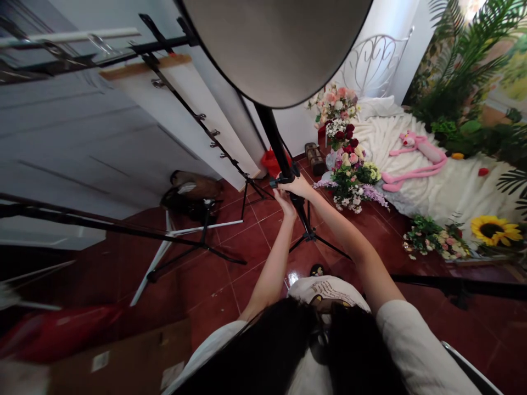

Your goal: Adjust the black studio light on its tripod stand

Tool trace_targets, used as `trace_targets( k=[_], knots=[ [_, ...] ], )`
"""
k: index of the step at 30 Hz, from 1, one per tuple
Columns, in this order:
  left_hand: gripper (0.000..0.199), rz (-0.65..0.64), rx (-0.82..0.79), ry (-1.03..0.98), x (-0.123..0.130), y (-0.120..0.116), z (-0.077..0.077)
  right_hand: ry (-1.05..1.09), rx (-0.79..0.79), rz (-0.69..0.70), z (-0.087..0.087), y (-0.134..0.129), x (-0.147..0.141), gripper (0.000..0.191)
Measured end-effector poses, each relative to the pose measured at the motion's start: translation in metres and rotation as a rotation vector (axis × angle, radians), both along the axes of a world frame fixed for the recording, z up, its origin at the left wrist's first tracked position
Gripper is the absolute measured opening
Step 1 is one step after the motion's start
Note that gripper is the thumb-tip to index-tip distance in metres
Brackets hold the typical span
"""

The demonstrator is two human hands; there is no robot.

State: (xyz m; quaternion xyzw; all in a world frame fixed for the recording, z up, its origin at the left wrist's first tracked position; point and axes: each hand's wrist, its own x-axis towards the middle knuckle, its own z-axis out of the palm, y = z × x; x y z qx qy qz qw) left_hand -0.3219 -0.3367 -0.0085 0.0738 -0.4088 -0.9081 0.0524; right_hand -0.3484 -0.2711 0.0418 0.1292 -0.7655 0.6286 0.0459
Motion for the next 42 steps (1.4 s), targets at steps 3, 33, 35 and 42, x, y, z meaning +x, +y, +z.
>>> trace_targets(
  k=[3, 33, 35, 42],
  knots=[
    [0.079, 0.002, 0.003, 0.016, 0.0, 0.0, -0.005, 0.04, 0.021, 0.005, -0.005, 0.001, 0.007, 0.027],
    [0.066, 0.31, -0.642, -0.248, -0.007, 0.023, -0.018, 0.217, 0.611, -0.136, -0.069, 0.046, 0.05, 0.052],
    [0.065, 0.332, -0.648, -0.275, -0.006, 0.023, -0.016, 0.198, 0.616, -0.149, -0.065, 0.047, 0.045, 0.049],
    [0.063, 0.302, -0.578, -0.19, -0.004, 0.023, -0.014, 0.096, 0.426, -0.119, -0.059, 0.052, 0.029, 0.053]
  ],
)
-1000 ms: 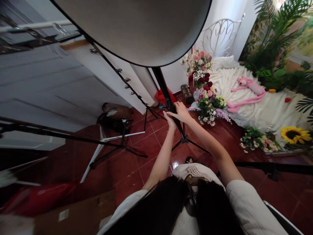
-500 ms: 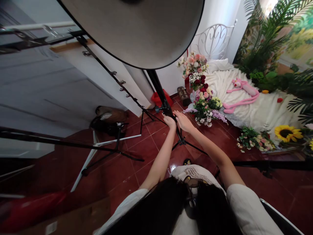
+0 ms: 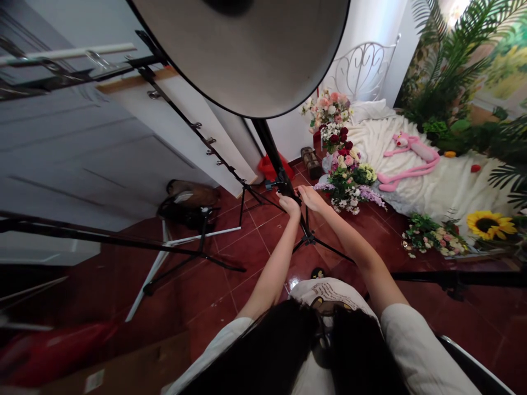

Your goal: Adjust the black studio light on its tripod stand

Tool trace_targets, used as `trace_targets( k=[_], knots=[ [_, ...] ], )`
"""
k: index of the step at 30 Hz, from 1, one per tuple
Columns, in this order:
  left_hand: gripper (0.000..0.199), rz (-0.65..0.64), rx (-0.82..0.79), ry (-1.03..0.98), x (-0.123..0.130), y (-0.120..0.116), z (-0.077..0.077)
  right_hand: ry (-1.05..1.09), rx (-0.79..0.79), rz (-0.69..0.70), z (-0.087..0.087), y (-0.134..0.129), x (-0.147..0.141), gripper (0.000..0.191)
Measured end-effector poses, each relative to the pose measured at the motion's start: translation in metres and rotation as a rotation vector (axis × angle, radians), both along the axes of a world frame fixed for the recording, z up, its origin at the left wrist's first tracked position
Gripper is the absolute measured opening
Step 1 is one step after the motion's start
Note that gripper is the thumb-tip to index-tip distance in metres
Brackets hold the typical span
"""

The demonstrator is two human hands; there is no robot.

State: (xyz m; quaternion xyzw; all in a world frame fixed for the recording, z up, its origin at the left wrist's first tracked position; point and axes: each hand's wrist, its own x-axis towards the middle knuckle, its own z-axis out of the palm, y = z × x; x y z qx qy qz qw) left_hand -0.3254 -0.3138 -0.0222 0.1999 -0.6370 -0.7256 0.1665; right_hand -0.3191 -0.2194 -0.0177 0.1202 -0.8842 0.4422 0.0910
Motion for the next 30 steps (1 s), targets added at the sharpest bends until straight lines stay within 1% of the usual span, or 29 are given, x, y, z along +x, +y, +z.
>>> trace_targets(
  k=[2, 6, 10, 13, 16, 19, 23, 27, 30],
  knots=[
    [0.065, -0.025, 0.018, 0.027, 0.001, 0.0, 0.0, -0.037, -0.094, -0.043, -0.002, 0.002, 0.0, 0.05],
    [0.065, -0.059, 0.064, 0.03, 0.001, 0.001, 0.0, -0.087, -0.171, -0.053, -0.009, 0.004, 0.003, 0.04],
    [0.065, -0.061, 0.1, 0.025, -0.001, 0.001, -0.002, -0.085, -0.328, -0.06, -0.017, 0.004, -0.002, 0.038],
    [0.067, -0.072, 0.105, 0.042, -0.001, 0.0, -0.003, -0.143, -0.402, -0.083, -0.017, 0.003, -0.009, 0.038],
    [0.067, -0.071, 0.101, 0.052, -0.001, 0.0, -0.003, -0.263, -0.49, -0.124, -0.011, 0.002, -0.015, 0.04],
    [0.064, -0.054, 0.102, 0.041, -0.002, 0.0, -0.005, -0.341, -0.534, -0.169, -0.001, 0.002, -0.016, 0.039],
    [0.06, -0.039, 0.084, 0.03, -0.004, 0.0, -0.008, -0.467, -0.594, -0.169, 0.012, 0.001, -0.017, 0.037],
    [0.06, -0.068, 0.11, 0.019, -0.004, 0.0, -0.007, -0.577, -0.581, -0.223, 0.018, -0.003, -0.024, 0.023],
    [0.058, -0.048, 0.087, 0.016, -0.003, 0.0, -0.005, -0.614, -0.532, -0.291, 0.019, -0.008, -0.032, 0.012]
  ],
)
